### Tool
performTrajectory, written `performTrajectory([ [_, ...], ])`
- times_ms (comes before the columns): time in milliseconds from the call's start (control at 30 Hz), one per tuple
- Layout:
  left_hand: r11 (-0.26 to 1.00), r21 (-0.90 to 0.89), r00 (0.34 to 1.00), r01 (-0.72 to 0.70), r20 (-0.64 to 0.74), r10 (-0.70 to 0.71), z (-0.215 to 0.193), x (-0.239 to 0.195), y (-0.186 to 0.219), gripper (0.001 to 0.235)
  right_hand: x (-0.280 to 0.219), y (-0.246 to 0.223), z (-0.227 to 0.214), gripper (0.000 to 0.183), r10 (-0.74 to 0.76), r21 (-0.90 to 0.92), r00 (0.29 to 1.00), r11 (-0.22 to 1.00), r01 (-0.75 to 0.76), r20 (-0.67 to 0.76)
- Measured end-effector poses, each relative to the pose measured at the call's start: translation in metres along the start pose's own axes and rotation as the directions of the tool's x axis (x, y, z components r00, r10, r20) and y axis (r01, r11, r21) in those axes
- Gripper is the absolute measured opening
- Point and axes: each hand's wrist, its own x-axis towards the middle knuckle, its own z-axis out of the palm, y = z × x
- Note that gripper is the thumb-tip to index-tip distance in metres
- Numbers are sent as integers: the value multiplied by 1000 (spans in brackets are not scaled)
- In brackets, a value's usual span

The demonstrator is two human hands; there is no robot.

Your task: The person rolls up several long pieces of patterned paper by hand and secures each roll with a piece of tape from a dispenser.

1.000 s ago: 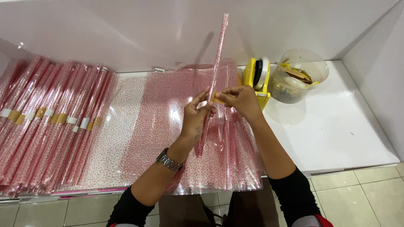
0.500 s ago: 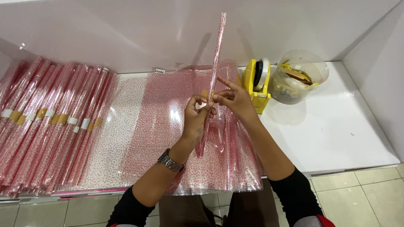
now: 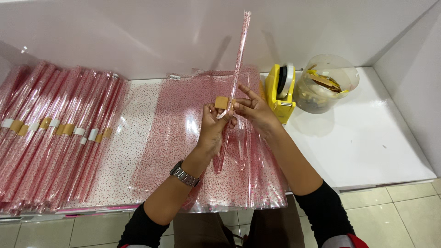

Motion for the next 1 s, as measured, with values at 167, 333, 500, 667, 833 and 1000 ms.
performTrajectory([
  [167, 998, -47, 999, 37, 25, -36, -2, 0, -1, 47, -4, -5, 3, 84, -1, 65, 1000, 998, -1, 26],
  [333, 986, -126, 991, 106, 98, -94, 2, -4, 5, 43, 1, -2, -1, 94, -39, 101, 994, 994, 29, 104],
  [500, 925, -272, 947, 264, 256, -195, -2, -5, 1, 33, -15, -27, 22, 84, -162, 151, 957, 980, 128, 239],
  [667, 932, -244, 932, 268, 309, -187, -10, 0, -11, 31, -10, -19, 17, 85, -185, 208, 931, 970, 123, 314],
  [833, 929, -234, 921, 286, 334, -199, 1, -8, 3, 27, -19, -29, 26, 86, -217, 226, 928, 962, 151, 303],
  [1000, 919, -168, 895, 357, 344, -285, 14, -17, 24, 29, -17, -23, 18, 84, -191, 203, 934, 970, 133, 302],
])
